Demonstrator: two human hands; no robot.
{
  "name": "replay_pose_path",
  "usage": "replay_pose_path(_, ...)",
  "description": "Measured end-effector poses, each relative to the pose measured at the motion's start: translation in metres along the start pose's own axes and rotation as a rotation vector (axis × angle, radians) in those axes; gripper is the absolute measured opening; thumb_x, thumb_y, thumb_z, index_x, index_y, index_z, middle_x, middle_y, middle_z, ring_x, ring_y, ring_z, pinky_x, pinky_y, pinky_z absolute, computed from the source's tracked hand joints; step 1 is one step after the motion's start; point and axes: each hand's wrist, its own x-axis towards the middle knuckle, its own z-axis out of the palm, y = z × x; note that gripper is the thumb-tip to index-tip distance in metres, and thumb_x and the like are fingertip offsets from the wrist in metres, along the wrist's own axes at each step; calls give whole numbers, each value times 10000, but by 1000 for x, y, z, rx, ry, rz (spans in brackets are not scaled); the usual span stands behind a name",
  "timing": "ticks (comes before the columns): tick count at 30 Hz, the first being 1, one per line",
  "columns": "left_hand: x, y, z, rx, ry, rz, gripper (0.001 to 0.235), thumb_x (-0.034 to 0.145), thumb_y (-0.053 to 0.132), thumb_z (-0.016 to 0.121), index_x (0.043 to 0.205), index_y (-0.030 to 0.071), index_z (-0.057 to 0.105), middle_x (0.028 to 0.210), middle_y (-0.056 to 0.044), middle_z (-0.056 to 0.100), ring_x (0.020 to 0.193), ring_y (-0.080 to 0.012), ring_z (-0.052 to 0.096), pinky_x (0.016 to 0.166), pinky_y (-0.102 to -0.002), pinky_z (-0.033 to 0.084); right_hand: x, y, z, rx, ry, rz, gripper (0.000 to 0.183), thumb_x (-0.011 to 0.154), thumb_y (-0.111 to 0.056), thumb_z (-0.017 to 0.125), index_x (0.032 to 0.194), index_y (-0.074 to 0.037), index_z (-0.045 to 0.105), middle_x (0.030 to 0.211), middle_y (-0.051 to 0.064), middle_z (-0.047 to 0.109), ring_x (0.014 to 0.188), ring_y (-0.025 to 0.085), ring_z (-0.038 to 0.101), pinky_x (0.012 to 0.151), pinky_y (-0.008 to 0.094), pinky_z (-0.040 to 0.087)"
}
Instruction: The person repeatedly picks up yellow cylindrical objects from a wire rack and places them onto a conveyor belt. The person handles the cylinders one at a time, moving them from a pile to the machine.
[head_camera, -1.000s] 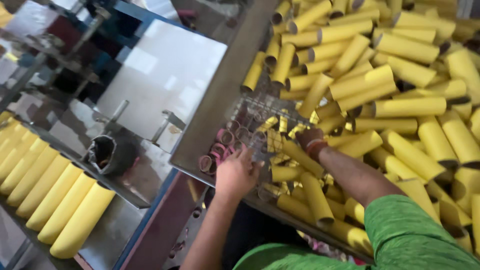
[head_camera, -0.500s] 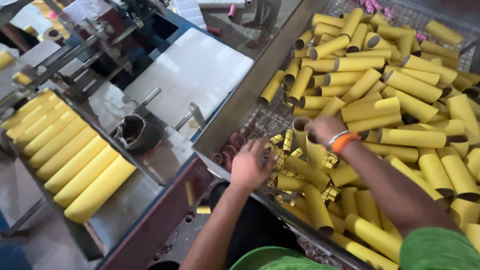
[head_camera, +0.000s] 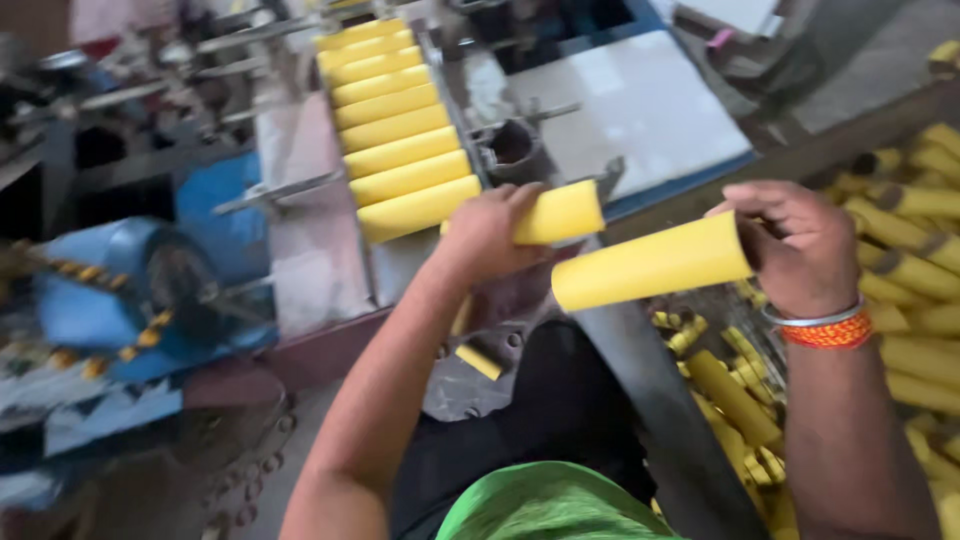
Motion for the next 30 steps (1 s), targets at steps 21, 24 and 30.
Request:
replay_pose_path(21, -56, -36, 15, 61, 25, -45, 800, 688, 359, 864, 1357, 55, 548, 1205, -173, 647, 1144, -387, 601, 991, -490, 464, 37, 97, 161, -319, 7, 22, 169, 971, -50, 694, 1127, -37, 757, 997, 78, 775, 854, 134, 711, 738, 294, 556)
replay_pose_path(24, -62, -52, 15, 242, 23, -122, 759, 723, 276, 833, 1387, 46, 547, 1201, -164, 644, 1130, -374, 606, 972, -488, 476, 27, 108, 109, -280, 59, -92, 189, 1013, -103, 689, 1177, -14, 717, 1061, 86, 749, 905, 131, 703, 799, 280, 566)
replay_pose_path(30, -73, -61, 17, 468, -42, -153, 808, 726, 266, 855, 1418, 13, 524, 1272, -178, 601, 1193, -378, 544, 1031, -529, 402, -71, 180, -59, -218, 234, 278, 242, 1013, -143, 693, 1217, -13, 711, 1019, 47, 731, 903, 120, 674, 828, 265, 545)
